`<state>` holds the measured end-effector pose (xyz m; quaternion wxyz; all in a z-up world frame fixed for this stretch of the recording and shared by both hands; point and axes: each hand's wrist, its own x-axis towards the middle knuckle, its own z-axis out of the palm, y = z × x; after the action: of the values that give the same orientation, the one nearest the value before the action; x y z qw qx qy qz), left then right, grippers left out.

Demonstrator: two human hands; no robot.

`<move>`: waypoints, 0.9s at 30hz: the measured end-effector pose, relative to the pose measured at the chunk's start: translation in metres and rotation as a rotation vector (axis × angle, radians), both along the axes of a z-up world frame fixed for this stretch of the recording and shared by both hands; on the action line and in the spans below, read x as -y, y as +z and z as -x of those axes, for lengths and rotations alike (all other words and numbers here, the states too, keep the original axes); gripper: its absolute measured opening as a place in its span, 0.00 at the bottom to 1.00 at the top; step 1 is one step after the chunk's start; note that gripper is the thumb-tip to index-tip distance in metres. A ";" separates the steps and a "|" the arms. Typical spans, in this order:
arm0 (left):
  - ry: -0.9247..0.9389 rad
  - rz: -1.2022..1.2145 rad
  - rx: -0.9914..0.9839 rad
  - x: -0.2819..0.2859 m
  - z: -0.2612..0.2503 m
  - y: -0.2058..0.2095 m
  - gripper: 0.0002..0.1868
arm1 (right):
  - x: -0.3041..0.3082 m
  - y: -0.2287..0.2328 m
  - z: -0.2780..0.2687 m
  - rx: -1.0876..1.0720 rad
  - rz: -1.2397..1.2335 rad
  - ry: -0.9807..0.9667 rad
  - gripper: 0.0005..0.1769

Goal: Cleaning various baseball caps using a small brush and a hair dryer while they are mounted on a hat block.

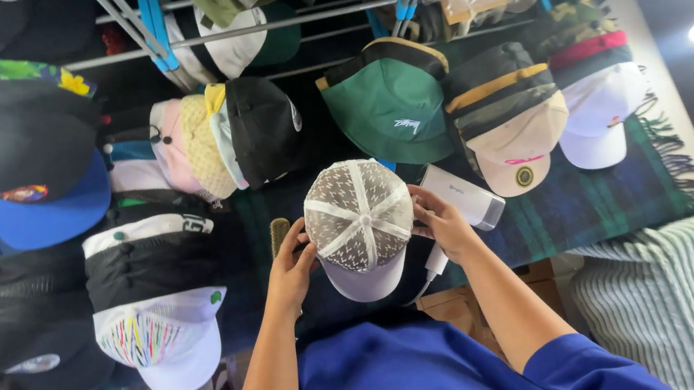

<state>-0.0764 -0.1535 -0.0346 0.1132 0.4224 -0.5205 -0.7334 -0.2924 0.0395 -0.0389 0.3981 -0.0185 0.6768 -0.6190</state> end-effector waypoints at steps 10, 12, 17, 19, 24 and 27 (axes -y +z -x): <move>0.300 -0.026 -0.168 -0.038 0.011 -0.023 0.25 | -0.011 -0.016 0.022 0.052 0.158 0.130 0.28; 0.332 -0.002 -0.205 -0.039 0.010 -0.019 0.25 | -0.013 -0.019 0.024 0.070 0.237 0.110 0.29; 0.254 0.131 -0.278 -0.040 0.011 0.023 0.27 | 0.000 0.038 0.022 -0.032 0.289 0.180 0.29; 0.210 0.170 -0.322 -0.035 0.009 0.042 0.28 | 0.003 0.048 0.022 -0.062 0.305 0.174 0.28; 0.033 0.214 -0.394 -0.039 0.000 0.040 0.33 | -0.008 0.029 0.008 -0.062 0.361 0.169 0.34; -0.008 0.192 -0.417 -0.042 -0.006 0.035 0.34 | -0.013 0.037 -0.007 0.004 0.446 0.095 0.38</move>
<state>-0.0706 -0.1116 0.0006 0.2552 0.2467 -0.5549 -0.7524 -0.2854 0.0523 -0.0019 0.4143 -0.1366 0.5207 -0.7339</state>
